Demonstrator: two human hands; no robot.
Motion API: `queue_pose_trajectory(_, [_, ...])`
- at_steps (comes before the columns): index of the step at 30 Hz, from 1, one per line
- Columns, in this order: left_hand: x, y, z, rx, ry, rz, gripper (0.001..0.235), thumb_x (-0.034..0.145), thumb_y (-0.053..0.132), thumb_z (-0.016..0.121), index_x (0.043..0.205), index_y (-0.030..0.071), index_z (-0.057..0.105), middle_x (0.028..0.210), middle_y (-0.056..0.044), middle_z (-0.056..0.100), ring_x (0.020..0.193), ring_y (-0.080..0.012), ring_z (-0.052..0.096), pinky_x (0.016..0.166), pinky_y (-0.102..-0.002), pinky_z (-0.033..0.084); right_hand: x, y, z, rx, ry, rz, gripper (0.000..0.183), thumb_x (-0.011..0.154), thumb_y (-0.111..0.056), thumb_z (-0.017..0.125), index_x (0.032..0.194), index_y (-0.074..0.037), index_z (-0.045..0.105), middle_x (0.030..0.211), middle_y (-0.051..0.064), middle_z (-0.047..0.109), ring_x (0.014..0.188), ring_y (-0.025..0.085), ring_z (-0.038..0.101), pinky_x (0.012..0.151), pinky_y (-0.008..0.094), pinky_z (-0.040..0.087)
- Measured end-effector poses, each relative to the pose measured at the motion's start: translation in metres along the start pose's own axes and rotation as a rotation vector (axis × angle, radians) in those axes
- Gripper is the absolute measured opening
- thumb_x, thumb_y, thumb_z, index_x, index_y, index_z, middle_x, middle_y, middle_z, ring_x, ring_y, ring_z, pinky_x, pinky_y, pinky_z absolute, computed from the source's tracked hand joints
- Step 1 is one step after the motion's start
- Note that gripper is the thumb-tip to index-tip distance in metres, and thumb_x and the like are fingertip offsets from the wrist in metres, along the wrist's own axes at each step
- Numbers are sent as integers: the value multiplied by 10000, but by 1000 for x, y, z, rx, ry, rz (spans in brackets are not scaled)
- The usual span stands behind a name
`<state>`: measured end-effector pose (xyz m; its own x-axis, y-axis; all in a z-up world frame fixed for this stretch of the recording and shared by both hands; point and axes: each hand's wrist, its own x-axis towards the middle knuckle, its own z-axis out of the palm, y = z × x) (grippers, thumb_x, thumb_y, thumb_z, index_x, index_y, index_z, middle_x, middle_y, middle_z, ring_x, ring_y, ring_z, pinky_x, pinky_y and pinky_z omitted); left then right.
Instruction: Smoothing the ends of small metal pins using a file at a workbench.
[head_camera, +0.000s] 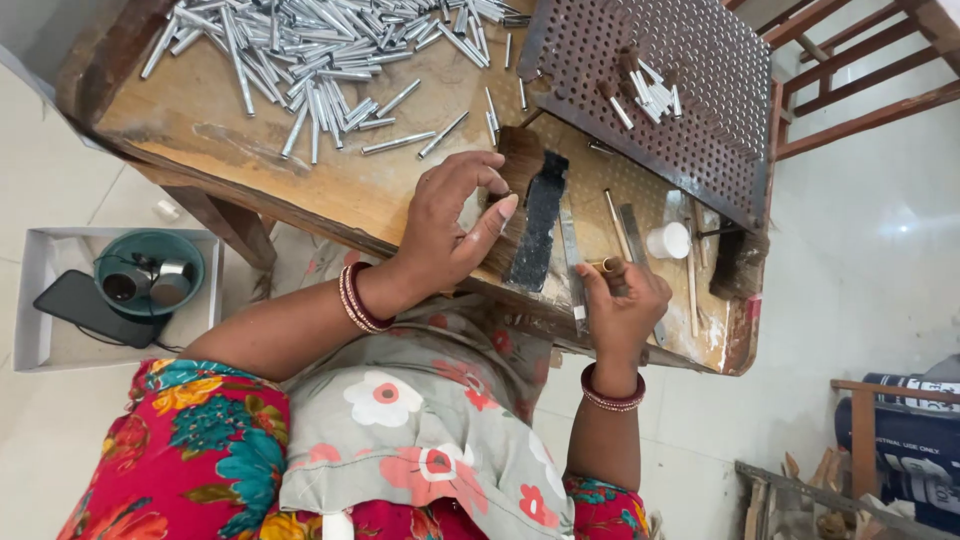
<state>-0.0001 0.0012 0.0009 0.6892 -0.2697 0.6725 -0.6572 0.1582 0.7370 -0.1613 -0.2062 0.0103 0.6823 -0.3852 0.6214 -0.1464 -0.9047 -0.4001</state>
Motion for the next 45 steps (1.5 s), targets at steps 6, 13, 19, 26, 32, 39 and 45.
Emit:
queue_pose_trajectory(6, [2, -5, 3, -7, 26, -1, 156, 999, 171, 721, 1060, 67, 623, 1258, -141, 673, 1207, -327, 652, 1030, -416, 475, 5, 4, 3, 41, -76, 123, 249, 801, -170, 923, 864, -14, 739, 721, 66, 696, 663, 165, 646, 676, 326, 501])
queue_pose_trajectory(13, [0, -2, 1, -54, 35, -17, 140, 1001, 139, 718, 1057, 56, 621, 1260, -159, 666, 1206, -333, 661, 1022, -409, 506, 17, 0, -17, 147, -103, 109, 243, 857, -141, 877, 1000, 7, 749, 857, 90, 710, 762, 119, 676, 704, 267, 530])
queue_pose_trajectory(19, [1, 5, 1, -90, 44, -19, 144, 1011, 122, 715, 1073, 42, 613, 1277, -168, 651, 1220, -335, 659, 1040, -389, 520, 26, 2, -20, 163, -131, 38, 97, 943, -58, 804, 987, 19, 762, 858, 99, 721, 722, 132, 622, 690, 266, 477])
queue_pose_trajectory(26, [4, 30, 17, -180, -48, 26, 207, 988, 136, 705, 1142, 33, 613, 1294, -185, 634, 1216, -352, 651, 1039, -396, 520, 0, 27, 11, 409, 213, 124, 183, 1027, -127, 766, 956, 33, 713, 846, 69, 682, 761, 121, 593, 741, 268, 494])
queue_pose_trajectory(32, [-14, 44, 52, -301, -237, -38, 285, 1035, 235, 610, 1217, 19, 584, 1171, -173, 643, 1089, -358, 662, 933, -418, 531, -29, 6, 25, 980, 448, 215, 263, 1055, -224, 722, 988, 12, 626, 937, 88, 670, 857, 141, 622, 837, 283, 520])
queue_pose_trajectory(39, [-34, 44, 76, -415, -349, -93, 216, 1113, 256, 508, 1061, 52, 559, 902, -177, 621, 866, -405, 652, 716, -443, 508, -43, -13, 27, 1087, 415, 194, 284, 1066, -256, 701, 1025, 13, 619, 1013, 94, 674, 943, 150, 647, 899, 296, 541])
queue_pose_trajectory(45, [-34, 48, 72, -318, -330, -45, 193, 1084, 219, 513, 1010, 40, 523, 853, -173, 599, 802, -413, 623, 666, -458, 472, -39, -22, 15, 1089, 235, 97, 370, 1002, -281, 763, 1115, 47, 632, 1021, 85, 685, 927, 132, 658, 850, 264, 548])
